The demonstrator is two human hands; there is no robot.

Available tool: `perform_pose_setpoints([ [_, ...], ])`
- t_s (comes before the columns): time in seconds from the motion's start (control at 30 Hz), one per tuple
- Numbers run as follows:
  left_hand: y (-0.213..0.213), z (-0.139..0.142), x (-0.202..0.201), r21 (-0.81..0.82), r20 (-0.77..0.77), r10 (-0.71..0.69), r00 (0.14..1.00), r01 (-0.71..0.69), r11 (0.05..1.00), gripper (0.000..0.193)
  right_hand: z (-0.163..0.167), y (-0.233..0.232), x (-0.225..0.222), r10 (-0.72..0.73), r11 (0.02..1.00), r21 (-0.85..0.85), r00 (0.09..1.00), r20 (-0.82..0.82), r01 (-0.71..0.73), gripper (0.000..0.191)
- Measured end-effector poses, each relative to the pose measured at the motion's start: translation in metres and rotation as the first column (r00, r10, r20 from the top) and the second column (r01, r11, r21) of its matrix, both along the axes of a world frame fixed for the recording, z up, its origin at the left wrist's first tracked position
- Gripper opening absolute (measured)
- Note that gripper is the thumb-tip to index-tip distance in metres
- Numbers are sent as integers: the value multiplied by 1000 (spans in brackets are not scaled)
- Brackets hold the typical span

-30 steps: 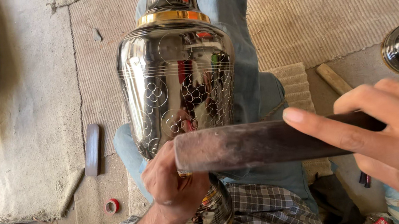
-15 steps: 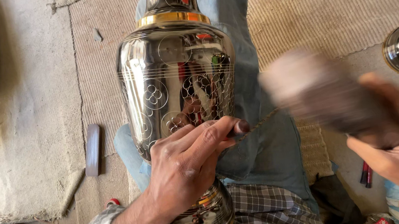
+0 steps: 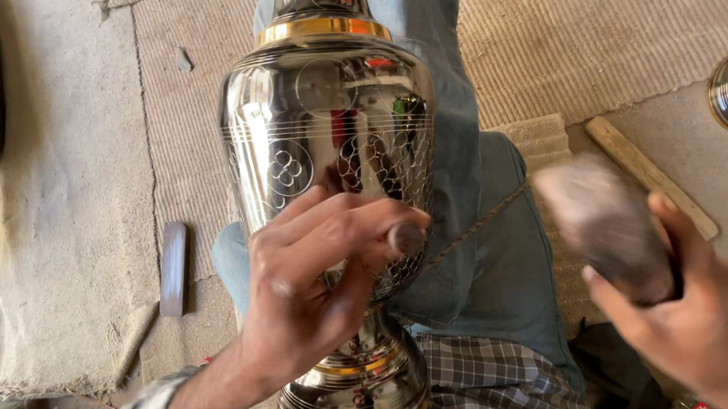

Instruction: The person sits cross-legged on the floor with a large engraved brass vase on their lap. They hold a small punch against the vase surface and strike it with a wooden mallet, working pattern by pattern to chase decorative designs into the metal, repositioning the punch repeatedly across the vase body.

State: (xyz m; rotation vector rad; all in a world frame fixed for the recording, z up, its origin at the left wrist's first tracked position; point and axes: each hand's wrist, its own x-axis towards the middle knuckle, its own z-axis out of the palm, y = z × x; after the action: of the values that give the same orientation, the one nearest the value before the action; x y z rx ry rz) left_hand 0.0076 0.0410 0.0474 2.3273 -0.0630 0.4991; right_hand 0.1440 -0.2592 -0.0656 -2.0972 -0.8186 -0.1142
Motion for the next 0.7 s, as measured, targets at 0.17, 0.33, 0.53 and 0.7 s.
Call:
perform_pose_setpoints([
  [0.17, 4, 4, 19, 55, -71, -129, 989, 133, 990, 35, -77, 23, -59, 89, 879, 457, 897, -434, 134, 38],
  [0.33, -1, -3, 46, 85, -238, -262, 935, 289, 954, 44, -108, 17, -86, -25, 907, 353, 868, -496, 228, 25],
  [0.53, 8, 2, 60, 110, -365, -411, 835, 478, 872, 62, -101, -10, -87, -46, 892, 366, 858, -512, 266, 40],
  [0.7, 9, 2, 65, 69, -367, -535, 761, 596, 800, 61, -87, -17, -79, 39, 824, 537, 927, -373, 182, 29],
])
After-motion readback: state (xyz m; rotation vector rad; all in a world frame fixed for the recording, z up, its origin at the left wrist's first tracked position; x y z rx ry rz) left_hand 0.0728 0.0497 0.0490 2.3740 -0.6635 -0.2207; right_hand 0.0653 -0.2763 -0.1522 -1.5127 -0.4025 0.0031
